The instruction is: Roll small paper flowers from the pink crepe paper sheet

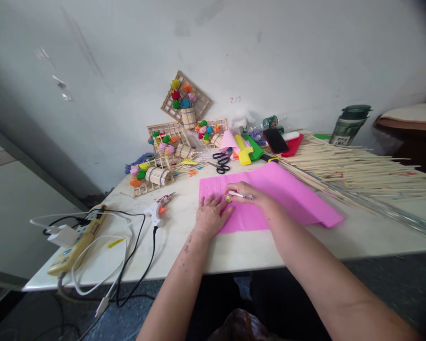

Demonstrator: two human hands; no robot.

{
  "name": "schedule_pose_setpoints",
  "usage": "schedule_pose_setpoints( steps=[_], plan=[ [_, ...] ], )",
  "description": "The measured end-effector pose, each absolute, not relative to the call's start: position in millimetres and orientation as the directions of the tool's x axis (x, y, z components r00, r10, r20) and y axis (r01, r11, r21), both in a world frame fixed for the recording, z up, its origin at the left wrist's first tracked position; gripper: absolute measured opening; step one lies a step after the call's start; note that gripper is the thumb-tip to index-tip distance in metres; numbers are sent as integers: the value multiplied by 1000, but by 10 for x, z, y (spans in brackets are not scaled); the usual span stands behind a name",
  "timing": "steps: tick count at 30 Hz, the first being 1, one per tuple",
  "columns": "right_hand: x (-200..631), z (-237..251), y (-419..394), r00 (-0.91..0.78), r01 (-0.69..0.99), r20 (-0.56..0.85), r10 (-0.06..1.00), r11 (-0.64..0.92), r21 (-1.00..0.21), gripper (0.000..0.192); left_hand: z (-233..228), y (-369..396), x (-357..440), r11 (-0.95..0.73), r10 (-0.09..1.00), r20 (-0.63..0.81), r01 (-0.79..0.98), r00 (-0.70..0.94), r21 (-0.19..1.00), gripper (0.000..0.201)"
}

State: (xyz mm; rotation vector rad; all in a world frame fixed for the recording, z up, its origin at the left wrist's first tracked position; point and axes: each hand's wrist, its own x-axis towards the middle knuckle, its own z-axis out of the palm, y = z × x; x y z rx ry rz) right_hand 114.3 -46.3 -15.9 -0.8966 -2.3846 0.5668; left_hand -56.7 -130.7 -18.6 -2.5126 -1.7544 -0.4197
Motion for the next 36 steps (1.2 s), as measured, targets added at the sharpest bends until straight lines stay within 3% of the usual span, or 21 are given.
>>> schedule_pose_setpoints(
  steps=[8,15,24,36],
  plan=[
    [1193,-187,-417,-514,488,374,772,622,-612,25,-230,-1293,-577,-370,896,289,927,338,63,44],
    [1177,-240,-397,-537,552,290,792,590,-589,29,-231,-1284,-559,-361,895,300,931,330,53,44],
    [1154,-299,-370,-545,483,236,804,532,-695,27,-211,-1300,-534,-338,909,283,939,306,70,42],
    [1160,-199,-435,-548,459,249,799,536,-708,26,-241,-1294,-505,-357,900,289,932,327,57,46]
  ],
)
